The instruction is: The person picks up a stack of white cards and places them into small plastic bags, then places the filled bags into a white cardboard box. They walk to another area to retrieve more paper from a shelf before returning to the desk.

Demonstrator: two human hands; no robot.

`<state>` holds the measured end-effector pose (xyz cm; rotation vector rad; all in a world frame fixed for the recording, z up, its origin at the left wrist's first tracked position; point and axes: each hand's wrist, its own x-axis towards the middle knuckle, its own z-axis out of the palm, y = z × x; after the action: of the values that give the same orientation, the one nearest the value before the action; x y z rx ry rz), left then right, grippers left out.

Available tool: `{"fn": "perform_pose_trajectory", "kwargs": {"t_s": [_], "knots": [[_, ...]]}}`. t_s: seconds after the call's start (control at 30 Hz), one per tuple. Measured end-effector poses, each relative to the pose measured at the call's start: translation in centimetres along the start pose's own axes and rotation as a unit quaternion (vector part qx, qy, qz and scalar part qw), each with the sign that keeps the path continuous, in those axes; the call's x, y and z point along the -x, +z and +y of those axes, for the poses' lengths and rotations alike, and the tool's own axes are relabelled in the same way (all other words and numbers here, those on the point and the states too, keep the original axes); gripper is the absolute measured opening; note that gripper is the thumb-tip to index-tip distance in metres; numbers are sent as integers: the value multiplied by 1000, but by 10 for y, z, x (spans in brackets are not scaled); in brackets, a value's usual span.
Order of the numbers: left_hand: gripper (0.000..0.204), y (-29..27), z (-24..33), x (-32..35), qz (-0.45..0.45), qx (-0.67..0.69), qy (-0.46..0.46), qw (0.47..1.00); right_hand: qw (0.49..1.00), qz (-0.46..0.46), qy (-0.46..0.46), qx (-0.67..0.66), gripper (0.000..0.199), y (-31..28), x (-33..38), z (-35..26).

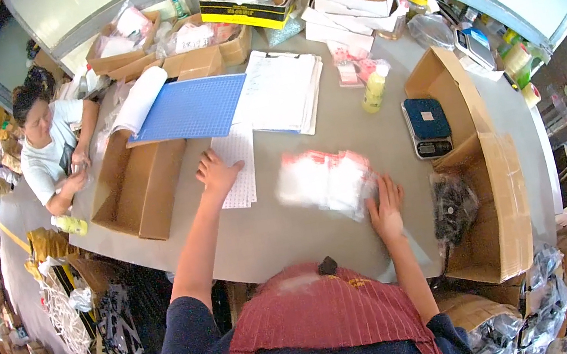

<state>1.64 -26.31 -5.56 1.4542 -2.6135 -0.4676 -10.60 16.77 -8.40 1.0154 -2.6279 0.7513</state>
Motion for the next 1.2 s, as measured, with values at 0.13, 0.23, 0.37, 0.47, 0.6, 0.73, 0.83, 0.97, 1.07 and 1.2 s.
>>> {"fn": "perform_pose_trajectory", "kwargs": {"t_s": [0.13, 0.23, 0.37, 0.47, 0.6, 0.73, 0.83, 0.97, 1.07, 1.2], "knots": [[128, 2, 22, -11, -53, -5, -14, 998, 1000, -8, 17, 16, 62, -2, 0, -1], [134, -6, 20, -17, -86, -10, -9, 996, 999, -16, 3, 35, 60, -5, -4, -8], [138, -14, 14, -17, -105, -4, 7, 994, 997, -52, 23, 56, 62, -8, -5, -12], [125, -12, -20, -20, -31, 54, 15, 998, 995, -77, 29, 59, 63, -5, -6, -15], [31, -82, -7, -6, 154, 411, 55, 897, 995, -63, 38, 62, 59, -6, -3, -8], [16, -146, -55, -40, 379, 397, 31, 835, 996, -50, 30, 66, 58, -4, -5, -11], [30, -153, -129, -118, 339, 244, -165, 893, 995, -48, 25, 78, 58, -7, -7, -15], [40, -168, -206, -216, 104, 700, -152, 690, 994, -52, 11, 94, 57, -4, -8, -14], [39, -215, -245, -252, 27, 782, -89, 616, 996, -59, 13, 69, 58, 9, -8, -19], [35, -163, -96, -211, 183, 632, -48, 751, 991, -69, 47, 108, 57, -12, -2, -5]]}}
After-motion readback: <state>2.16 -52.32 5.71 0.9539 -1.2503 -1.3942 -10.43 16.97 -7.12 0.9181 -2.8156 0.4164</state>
